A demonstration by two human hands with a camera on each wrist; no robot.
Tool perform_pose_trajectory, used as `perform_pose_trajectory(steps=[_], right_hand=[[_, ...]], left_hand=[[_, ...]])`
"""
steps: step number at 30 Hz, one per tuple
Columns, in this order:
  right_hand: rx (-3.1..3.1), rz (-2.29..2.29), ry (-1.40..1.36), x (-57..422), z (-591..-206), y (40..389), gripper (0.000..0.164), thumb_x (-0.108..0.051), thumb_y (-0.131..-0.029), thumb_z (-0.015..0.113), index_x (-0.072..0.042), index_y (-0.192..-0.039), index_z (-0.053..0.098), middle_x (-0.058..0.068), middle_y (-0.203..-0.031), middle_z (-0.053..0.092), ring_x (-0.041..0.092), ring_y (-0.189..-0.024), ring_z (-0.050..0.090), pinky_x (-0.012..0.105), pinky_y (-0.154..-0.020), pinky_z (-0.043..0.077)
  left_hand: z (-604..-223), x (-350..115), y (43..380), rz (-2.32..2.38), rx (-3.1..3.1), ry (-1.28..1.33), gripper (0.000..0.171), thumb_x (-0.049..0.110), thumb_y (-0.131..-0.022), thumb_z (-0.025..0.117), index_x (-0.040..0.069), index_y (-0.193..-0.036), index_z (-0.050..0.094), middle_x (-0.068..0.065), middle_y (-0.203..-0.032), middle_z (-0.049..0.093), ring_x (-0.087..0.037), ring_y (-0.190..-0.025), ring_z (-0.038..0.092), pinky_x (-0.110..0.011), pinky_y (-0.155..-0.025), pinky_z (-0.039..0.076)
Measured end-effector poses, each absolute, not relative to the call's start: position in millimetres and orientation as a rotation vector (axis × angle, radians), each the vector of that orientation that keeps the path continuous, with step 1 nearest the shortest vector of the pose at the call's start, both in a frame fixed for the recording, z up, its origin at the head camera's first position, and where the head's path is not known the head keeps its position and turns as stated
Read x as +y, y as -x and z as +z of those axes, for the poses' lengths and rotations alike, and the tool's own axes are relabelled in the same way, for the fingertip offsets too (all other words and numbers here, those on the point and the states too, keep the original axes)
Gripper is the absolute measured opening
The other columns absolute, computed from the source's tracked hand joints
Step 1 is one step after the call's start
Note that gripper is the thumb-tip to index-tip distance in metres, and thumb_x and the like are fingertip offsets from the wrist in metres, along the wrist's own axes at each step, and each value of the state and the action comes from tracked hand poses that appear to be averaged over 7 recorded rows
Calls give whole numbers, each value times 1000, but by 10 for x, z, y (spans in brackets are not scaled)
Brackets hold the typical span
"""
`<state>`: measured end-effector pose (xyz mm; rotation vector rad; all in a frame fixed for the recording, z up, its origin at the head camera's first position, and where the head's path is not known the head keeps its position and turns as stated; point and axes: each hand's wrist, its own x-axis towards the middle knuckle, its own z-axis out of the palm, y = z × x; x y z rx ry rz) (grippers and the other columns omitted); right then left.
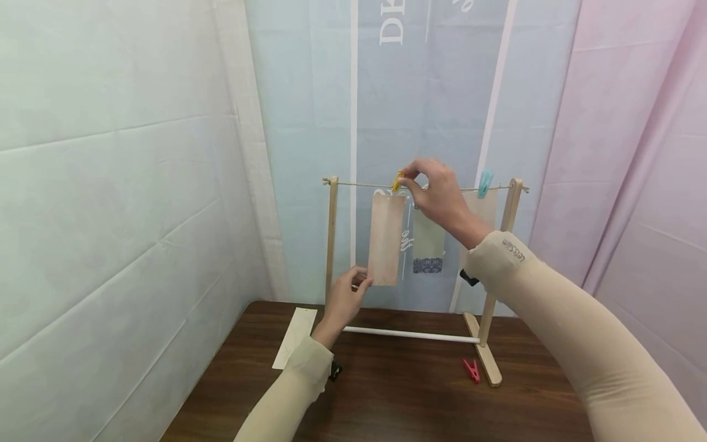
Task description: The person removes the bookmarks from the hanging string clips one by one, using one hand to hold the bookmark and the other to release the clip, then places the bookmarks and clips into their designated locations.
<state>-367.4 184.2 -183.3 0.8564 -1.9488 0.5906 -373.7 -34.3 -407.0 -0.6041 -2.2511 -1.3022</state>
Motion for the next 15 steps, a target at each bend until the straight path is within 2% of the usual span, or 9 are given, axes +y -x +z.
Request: perform_pose_trajectory(steps=[7,15], right_hand=[[-1956,604,-845,1844,-1893,3651,12,-5,-101,76,1,-110,72,16,-103,72,34,-98,65,51,-84,53],[-1951,604,-849,1832,-1985,3619,19,-6,-100,77,3,-115,70,18,-107,71,36,-100,63,55,-93,48]], left_hand=[[-4097,-365,3710,-1308,-2231,616,16,17,-104,74,8,-118,74,-3,-98,79,-18,-90,74,-34,-81,62],[-4114,-384,3669,-1312,-2256,590,17,18,-104,74,8,-118,74,-3,-99,79,-17,-91,73,-35,-82,62]])
